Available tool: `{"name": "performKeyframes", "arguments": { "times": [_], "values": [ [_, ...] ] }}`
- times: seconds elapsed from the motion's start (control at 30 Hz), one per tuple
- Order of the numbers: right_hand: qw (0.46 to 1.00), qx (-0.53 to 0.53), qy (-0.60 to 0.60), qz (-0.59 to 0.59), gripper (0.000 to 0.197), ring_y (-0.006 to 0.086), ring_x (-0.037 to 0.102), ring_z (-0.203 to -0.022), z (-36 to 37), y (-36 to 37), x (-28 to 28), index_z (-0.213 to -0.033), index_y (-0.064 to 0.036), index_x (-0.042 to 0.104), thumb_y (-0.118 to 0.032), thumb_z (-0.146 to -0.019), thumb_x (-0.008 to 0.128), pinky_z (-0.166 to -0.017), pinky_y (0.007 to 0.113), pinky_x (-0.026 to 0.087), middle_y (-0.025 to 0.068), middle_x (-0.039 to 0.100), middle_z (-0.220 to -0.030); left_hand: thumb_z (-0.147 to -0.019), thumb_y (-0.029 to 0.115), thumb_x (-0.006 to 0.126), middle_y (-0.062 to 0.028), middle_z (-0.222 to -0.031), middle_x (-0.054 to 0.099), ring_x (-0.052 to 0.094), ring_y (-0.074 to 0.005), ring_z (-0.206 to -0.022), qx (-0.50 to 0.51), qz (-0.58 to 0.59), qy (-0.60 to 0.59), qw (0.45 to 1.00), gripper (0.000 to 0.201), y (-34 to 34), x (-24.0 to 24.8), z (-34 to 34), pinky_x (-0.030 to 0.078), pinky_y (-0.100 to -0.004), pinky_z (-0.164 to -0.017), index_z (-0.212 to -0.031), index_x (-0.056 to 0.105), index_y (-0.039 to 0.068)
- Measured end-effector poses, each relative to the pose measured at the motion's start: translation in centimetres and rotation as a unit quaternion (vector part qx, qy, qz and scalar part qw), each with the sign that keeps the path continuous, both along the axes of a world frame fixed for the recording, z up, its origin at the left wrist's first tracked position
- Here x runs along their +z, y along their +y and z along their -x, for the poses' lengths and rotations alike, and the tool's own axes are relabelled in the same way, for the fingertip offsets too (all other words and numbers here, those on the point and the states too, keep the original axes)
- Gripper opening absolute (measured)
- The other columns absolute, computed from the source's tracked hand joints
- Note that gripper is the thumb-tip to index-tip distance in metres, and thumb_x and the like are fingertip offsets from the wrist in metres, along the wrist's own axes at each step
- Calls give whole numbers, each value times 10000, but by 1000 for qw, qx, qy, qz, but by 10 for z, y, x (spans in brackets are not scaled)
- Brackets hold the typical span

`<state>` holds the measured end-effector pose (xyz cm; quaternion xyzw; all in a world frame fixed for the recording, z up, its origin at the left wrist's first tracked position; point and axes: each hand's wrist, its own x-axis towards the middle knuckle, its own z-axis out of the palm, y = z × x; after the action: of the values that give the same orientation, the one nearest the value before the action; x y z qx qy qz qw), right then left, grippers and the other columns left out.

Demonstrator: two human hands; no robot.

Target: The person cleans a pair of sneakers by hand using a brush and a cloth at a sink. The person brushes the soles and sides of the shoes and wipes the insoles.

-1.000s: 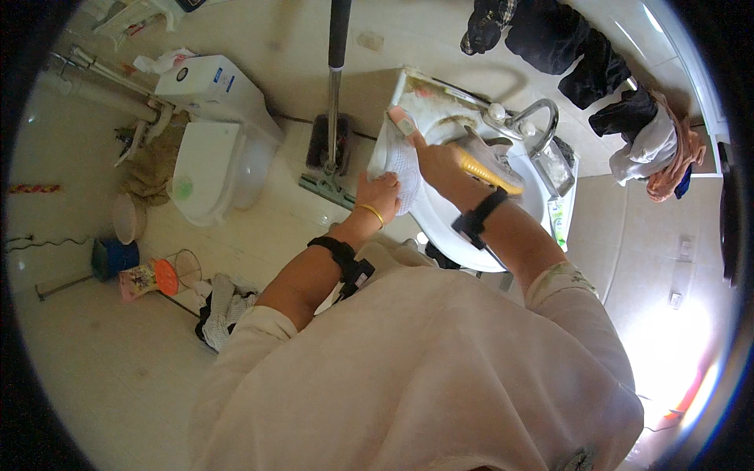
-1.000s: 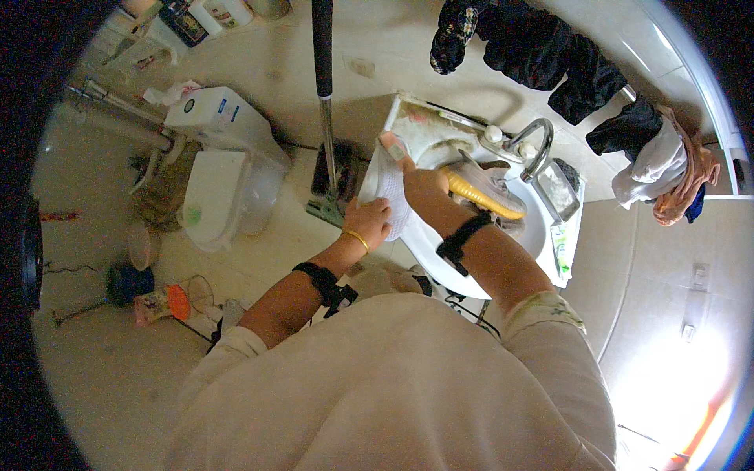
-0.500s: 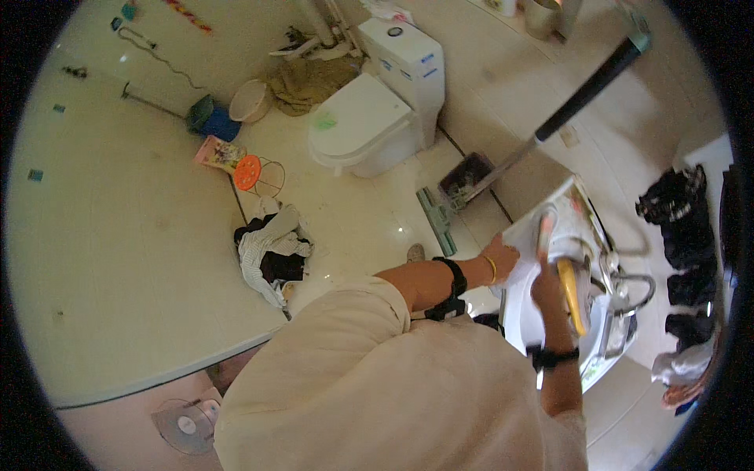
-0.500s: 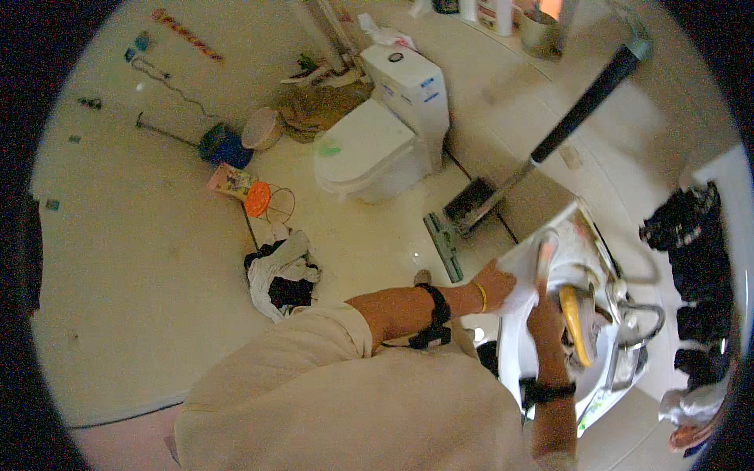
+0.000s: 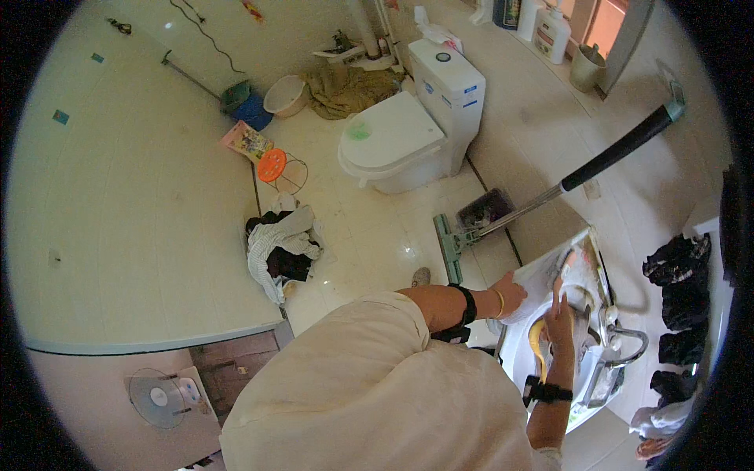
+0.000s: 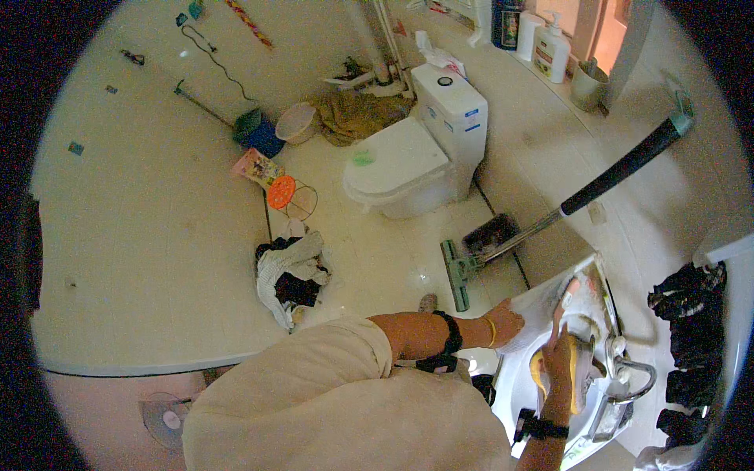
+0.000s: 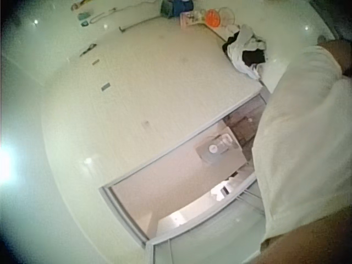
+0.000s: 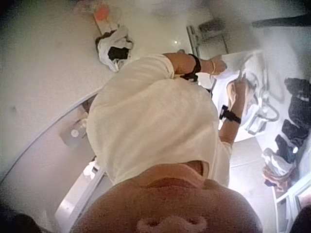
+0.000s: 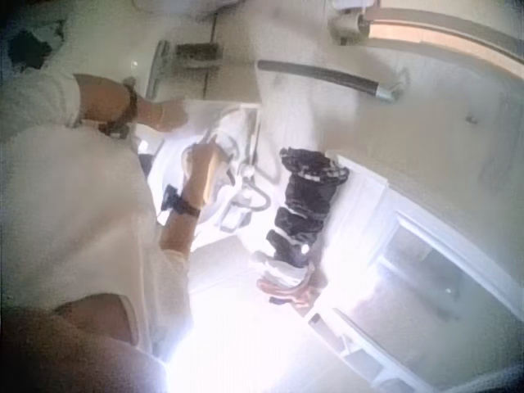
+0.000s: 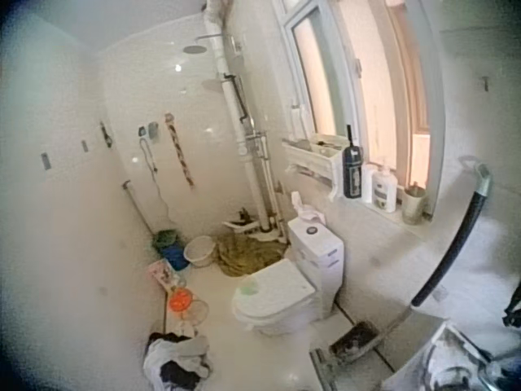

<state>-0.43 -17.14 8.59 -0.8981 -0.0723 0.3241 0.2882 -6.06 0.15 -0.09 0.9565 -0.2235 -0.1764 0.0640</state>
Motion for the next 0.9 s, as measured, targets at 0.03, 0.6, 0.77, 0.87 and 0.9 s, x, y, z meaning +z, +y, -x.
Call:
{"name": "performKeyframes", "arguments": {
  "times": [0.03,0.6,0.77,0.87,0.9],
  "values": [
    [996,49,-71,14,655,390,533,-1024,3,-32,-27,-1388,-62,246,-43,-788,509,-764,409,460,250,529,-1140,-831,251,502,-14,-1123,574,541,-166,-1055,-13,15,-9,1000,287,-3,5,-2,303,-527,-934,-1059,626,129],
    [971,12,-173,162,474,383,610,-801,4,-37,-44,-1344,-41,323,-136,-896,449,-686,432,498,264,570,-1048,-818,195,516,-37,-1040,596,548,-203,-1035,-3,-11,-24,1000,230,-8,-17,-6,342,-507,-917,-1001,622,105],
    [949,134,-273,82,588,397,613,-786,90,-31,-4,-1384,-18,208,-36,-850,453,-684,472,493,298,556,-1049,-809,197,525,-40,-1021,571,533,-203,-1048,-14,19,-7,1000,216,7,28,-3,352,-527,-929,-971,636,109],
    [968,116,-133,181,572,380,606,-811,69,-40,1,-1369,-7,240,-108,-858,475,-645,479,465,252,606,-941,-801,189,516,-43,-990,570,546,-197,-1007,-22,28,-10,999,207,7,19,1,365,-529,-903,-951,639,115],
    [948,128,-241,164,571,378,611,-797,43,-58,-42,-1369,-17,245,-131,-861,481,-633,477,468,251,609,-932,-803,194,513,-43,-985,570,549,-199,-996,-20,26,-13,999,201,2,16,-2,369,-531,-889,-939,640,121]
  ]
}}
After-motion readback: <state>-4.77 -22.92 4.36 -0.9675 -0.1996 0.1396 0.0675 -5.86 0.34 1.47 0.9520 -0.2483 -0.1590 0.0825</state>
